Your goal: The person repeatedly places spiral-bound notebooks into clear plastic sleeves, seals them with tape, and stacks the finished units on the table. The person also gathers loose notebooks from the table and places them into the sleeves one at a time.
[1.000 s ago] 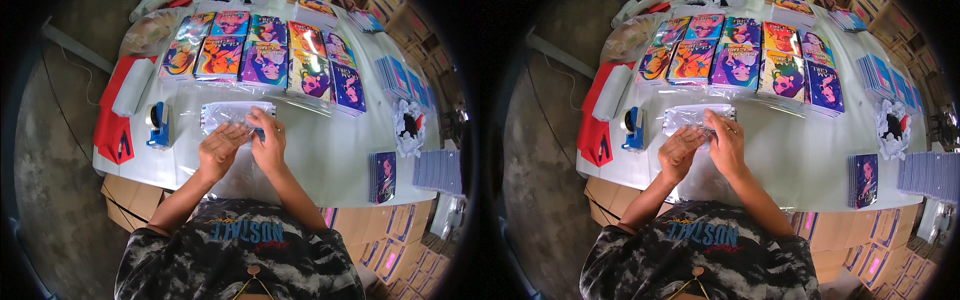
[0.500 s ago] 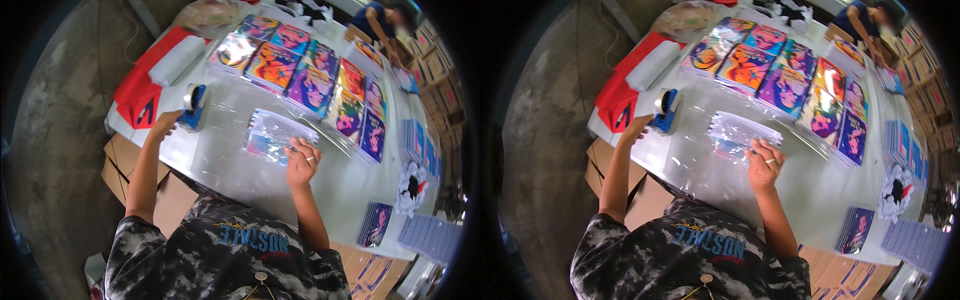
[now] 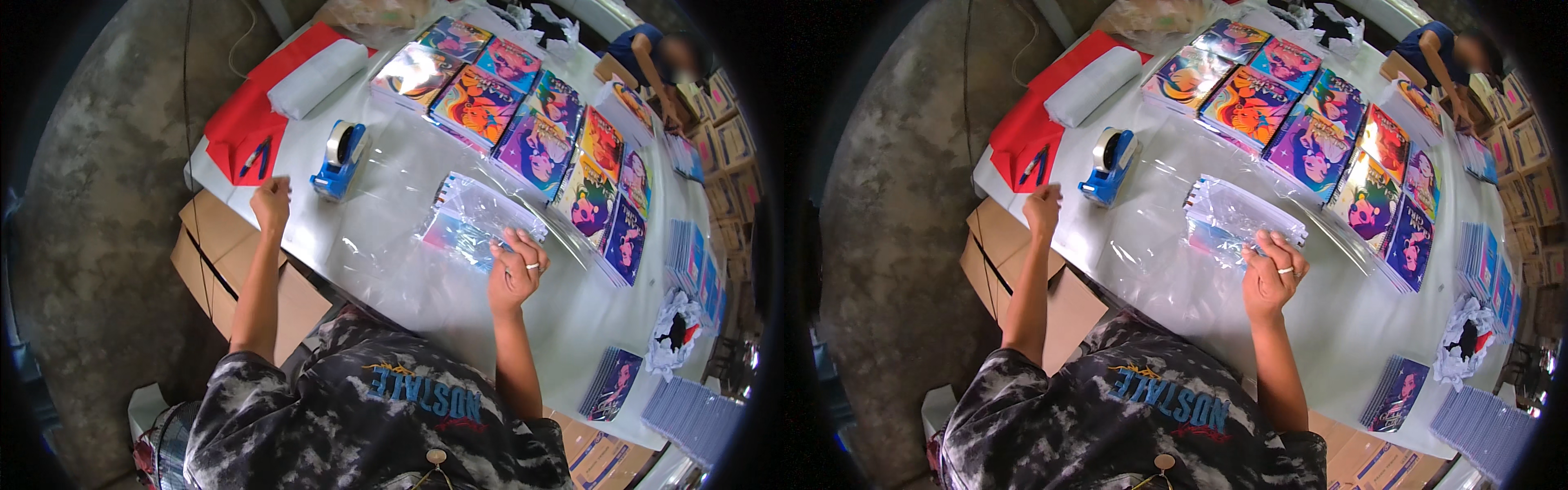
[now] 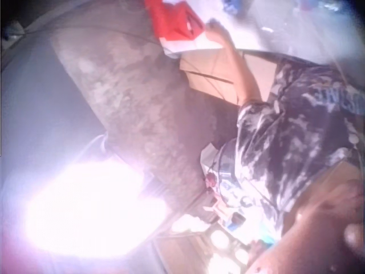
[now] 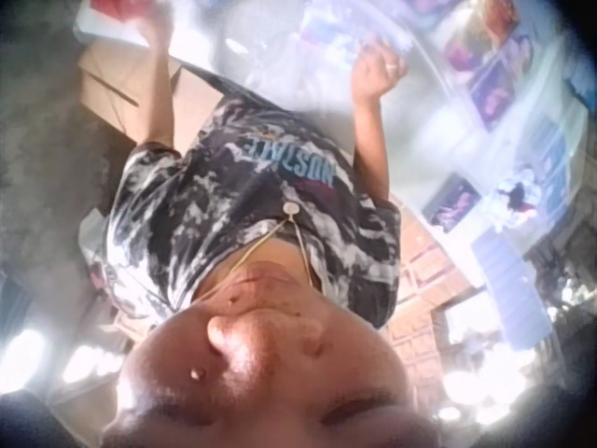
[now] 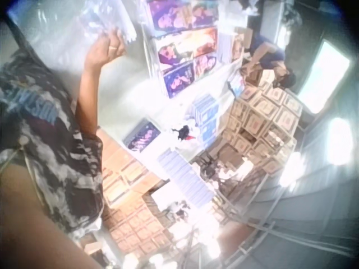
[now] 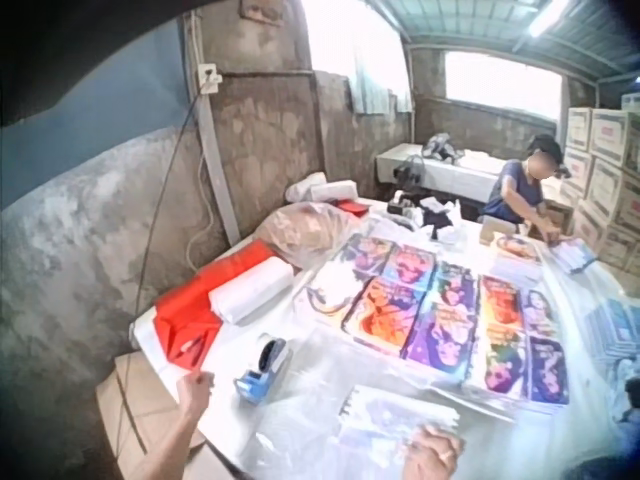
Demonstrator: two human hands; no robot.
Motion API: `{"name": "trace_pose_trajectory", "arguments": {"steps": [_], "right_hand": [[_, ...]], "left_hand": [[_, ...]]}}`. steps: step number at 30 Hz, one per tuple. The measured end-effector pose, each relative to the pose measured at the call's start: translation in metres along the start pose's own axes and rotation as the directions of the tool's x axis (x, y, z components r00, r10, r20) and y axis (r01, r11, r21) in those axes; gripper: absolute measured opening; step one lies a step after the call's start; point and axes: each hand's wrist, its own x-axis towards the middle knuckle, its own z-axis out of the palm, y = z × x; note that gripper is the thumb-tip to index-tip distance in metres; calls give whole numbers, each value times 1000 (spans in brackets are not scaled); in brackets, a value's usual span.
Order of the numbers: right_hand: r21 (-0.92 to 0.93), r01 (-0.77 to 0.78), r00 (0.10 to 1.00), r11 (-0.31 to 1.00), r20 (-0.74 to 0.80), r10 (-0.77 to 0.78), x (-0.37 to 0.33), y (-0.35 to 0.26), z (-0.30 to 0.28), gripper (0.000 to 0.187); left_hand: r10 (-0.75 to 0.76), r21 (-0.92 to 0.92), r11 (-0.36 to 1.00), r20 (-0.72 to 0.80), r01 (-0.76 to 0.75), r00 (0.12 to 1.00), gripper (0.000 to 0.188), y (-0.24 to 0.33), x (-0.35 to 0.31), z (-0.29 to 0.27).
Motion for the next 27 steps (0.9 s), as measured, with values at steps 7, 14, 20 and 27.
{"name": "trace_pose_trajectory", "arguments": {"steps": [7, 14, 20, 27], "right_hand": [[2, -25, 999, 1000, 30, 25, 5, -4, -5, 18], [-109, -192, 837, 975, 501, 220, 44, -35, -41, 75], [-364, 42, 830, 930, 531, 170, 67, -33, -16, 76], [-192, -363, 766, 912, 496, 409, 66, -26, -102, 62]], "left_hand": [[171, -504, 746, 777, 435, 606, 33, 207, -190, 59], [-19, -246, 935, 686, 257, 727, 38, 146, -182, 119], [173, -63, 984, 539, -165, 824, 43, 71, -146, 126], [551, -398, 787, 797, -471, 248, 74, 162, -96, 94]]}}
